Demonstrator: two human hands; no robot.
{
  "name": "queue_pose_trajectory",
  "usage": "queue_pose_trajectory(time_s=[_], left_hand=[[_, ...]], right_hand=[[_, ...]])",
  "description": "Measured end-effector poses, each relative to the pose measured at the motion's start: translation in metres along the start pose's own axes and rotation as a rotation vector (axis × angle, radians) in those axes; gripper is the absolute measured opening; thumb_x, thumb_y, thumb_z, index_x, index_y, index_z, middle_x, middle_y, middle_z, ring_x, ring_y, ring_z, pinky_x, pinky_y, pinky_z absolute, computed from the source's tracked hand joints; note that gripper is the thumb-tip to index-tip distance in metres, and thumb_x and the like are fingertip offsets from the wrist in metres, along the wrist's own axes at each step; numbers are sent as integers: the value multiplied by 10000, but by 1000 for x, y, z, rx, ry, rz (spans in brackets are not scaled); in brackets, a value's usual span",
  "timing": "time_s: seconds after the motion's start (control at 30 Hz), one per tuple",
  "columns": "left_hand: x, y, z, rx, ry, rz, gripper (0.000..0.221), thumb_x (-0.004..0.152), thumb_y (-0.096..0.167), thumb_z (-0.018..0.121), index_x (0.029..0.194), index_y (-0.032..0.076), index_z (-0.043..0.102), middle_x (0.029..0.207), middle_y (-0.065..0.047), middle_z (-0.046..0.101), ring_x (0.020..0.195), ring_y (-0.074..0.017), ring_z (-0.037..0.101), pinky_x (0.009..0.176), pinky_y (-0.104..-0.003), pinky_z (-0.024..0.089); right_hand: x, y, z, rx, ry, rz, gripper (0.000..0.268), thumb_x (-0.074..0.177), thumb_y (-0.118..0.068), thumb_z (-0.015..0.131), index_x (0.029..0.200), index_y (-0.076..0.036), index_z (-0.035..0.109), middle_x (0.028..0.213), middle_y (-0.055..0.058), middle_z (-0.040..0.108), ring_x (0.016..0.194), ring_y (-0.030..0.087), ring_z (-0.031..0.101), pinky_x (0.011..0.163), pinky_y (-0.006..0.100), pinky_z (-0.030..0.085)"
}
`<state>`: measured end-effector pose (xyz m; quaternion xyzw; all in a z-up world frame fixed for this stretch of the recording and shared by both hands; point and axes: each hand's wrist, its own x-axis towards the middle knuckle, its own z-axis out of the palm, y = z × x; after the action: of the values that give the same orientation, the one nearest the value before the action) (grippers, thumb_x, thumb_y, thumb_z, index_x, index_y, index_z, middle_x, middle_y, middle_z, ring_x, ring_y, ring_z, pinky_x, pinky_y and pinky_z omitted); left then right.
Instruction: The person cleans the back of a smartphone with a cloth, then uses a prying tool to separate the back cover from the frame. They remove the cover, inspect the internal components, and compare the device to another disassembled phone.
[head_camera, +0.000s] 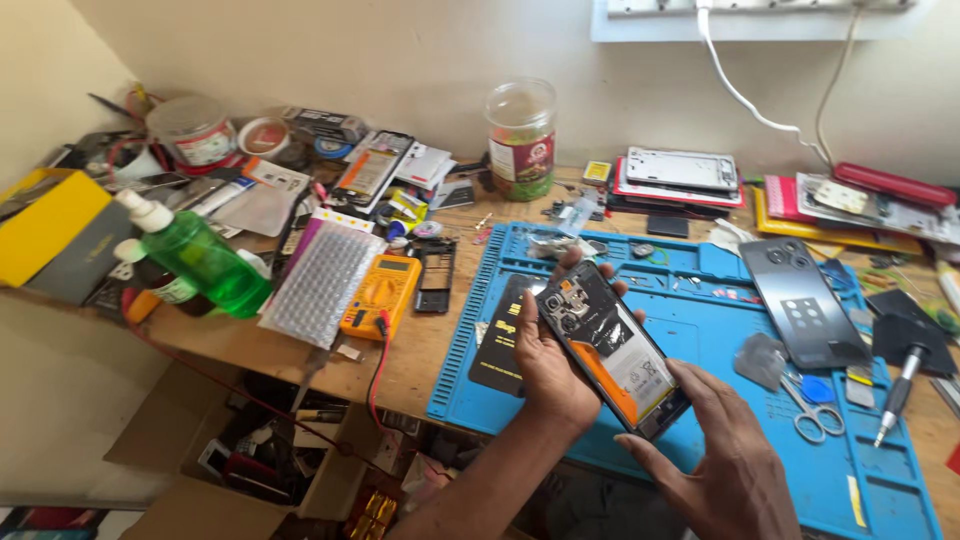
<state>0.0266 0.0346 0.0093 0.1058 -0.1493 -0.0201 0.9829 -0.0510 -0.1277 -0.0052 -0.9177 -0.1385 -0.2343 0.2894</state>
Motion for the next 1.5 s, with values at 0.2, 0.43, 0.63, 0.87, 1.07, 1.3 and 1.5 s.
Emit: queue_pose_trajectory(time_s=[0.2, 0.43, 0.63, 0.87, 1.07, 1.3, 1.5], left_hand=[[-2, 18, 1, 85, 71, -104, 616, 1009, 515, 466, 1425, 70, 561, 1356, -129, 680, 1260, -239, 636, 1059, -404, 542], [-25, 62, -37, 1014, -49, -123, 265, 909, -21, 761, 1167, 11, 708, 1062, -61, 739, 984, -99, 674, 900, -276, 560], [-76, 73, -50, 1164, -15, -72, 134, 927, -52, 713, 1049, 3, 704, 1000, -110, 761, 963, -155, 709, 865, -296, 577], [-78, 62, -55, 1084, -133, -103, 158, 931, -81, 669, 1051, 22, 669, 1133, -135, 751, 1109, -202, 703, 989, -325, 565], [-71, 76, -42, 1448, -251, -67, 220, 876, -56, 700, 1064, 56, 681, 1095, -93, 797, 1078, -187, 762, 934, -313, 599], [-66, 77, -33, 1640, -240, -51, 263, 824, -63, 732, 1051, 70, 741, 1046, -79, 839, 1015, -181, 813, 854, -308, 660], [-64, 53, -17, 1559, -312, -84, 258, 820, -53, 763, 1055, 53, 765, 1058, -89, 831, 1033, -204, 804, 884, -336, 649]], right_hand=[[9, -7, -12, 9, 41, 12, 991, 597, -320, 911, 1462, -53, 508, 1326, 172, 610, 1255, 354, 571, 1035, 466, 477], [10, 29, -46, -214, 92, -381, 802, 704, -227, 859, 1407, -61, 510, 1381, 148, 583, 1283, 369, 533, 1045, 473, 465], [39, 83, -89, -53, 243, 115, 206, 971, -92, 757, 1176, -84, 764, 1144, 93, 756, 970, 207, 725, 856, 343, 573], [44, 111, -95, -11, -157, 265, 186, 861, -153, 749, 1020, -72, 803, 934, 90, 802, 777, 202, 763, 701, 347, 578], [34, 123, -117, -159, -296, 357, 223, 818, -193, 765, 1021, -114, 815, 914, 108, 802, 752, 213, 758, 692, 362, 580], [27, 129, -101, -213, -254, 231, 201, 837, -201, 749, 1004, -104, 804, 936, 108, 782, 827, 265, 747, 757, 402, 590], [55, 123, -80, -473, -365, 57, 184, 842, -230, 701, 983, -134, 768, 890, 99, 679, 833, 301, 700, 705, 443, 581]])
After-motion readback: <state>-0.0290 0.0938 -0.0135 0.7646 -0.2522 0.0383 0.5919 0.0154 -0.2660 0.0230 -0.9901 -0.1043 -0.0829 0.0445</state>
